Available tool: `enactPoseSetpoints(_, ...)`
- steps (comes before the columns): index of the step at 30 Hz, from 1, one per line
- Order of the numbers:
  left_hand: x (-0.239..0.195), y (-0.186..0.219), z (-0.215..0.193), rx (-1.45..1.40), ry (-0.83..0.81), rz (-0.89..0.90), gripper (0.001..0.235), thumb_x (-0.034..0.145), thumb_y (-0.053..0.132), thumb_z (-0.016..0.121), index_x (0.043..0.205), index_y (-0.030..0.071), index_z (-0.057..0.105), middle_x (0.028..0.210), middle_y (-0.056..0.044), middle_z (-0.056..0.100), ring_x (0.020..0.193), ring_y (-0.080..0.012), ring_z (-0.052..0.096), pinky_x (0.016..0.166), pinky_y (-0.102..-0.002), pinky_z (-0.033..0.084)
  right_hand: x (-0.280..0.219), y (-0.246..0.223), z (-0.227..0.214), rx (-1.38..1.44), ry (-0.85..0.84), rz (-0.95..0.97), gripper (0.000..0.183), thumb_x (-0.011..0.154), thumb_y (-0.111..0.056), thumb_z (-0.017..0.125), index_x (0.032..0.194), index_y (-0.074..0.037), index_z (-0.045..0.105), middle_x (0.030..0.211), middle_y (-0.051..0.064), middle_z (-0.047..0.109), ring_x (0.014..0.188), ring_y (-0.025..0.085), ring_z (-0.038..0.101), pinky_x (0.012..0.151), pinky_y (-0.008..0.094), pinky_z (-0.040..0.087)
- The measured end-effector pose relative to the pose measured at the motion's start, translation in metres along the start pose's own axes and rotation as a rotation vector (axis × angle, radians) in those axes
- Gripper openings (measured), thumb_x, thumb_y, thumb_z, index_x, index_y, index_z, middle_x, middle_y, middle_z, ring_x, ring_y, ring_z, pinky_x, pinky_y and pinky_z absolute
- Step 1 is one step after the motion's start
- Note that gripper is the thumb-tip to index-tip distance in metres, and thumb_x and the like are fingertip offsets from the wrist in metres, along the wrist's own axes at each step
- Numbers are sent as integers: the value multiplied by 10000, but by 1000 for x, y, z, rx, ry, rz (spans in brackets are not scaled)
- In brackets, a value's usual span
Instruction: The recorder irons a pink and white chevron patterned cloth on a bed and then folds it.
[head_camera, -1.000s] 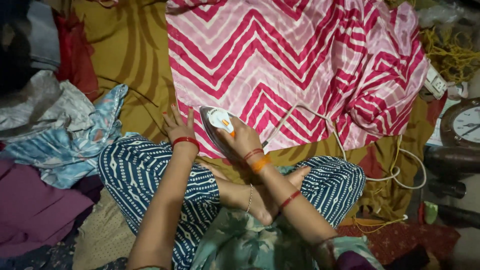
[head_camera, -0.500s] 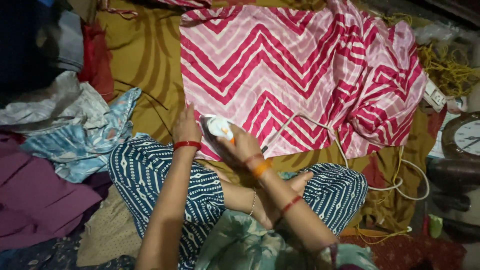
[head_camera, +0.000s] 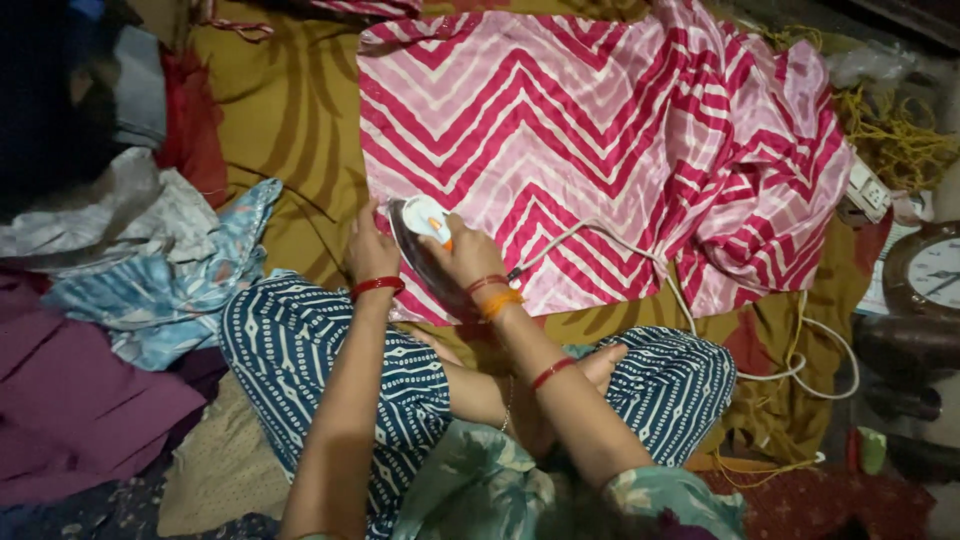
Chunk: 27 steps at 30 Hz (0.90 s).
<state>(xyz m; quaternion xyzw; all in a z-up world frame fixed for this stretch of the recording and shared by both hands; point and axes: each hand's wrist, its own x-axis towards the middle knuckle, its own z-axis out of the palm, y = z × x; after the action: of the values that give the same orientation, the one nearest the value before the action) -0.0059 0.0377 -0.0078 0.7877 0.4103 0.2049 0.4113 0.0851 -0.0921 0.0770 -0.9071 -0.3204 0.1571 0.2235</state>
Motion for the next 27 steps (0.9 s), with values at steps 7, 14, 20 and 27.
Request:
enactPoseSetpoints(7,-3,1,-5,23,-18,-3,578,843,-66,571,1383,139,590,1261,-203,660,1156,-403,632,964,-484,495,-29,-2,0,-11,14,52,575,927,-576,637,1136,-41,622,798,266,712,771,455,711,658,547,553)
enactPoseSetpoints(14,1,-3,16,-156,-52,-12,537,864,-91,551,1358,115,588,1271,-185,691,1167,-354,671,972,-433,522,-60,-2,-3,25,6,-10,592,913,-571,641,1203,-56,657,958,240,732,821,443,719,691,527,569)
enactPoseSetpoints(20,10,-15,33,-207,16,46,523,853,-122,530,1340,61,588,1242,-216,681,1151,-356,676,970,-432,533,-24,-2,-4,7,29,20,575,919,-559,637,1192,-53,650,907,252,731,819,448,714,692,544,557)
enactPoseSetpoints(27,-5,0,4,-145,24,-33,520,846,-94,560,1327,95,614,1186,-169,720,1088,-317,704,932,-421,537,12,11,14,10,137,30,538,921,-545,664,1118,-45,627,838,268,721,797,466,711,662,557,553)
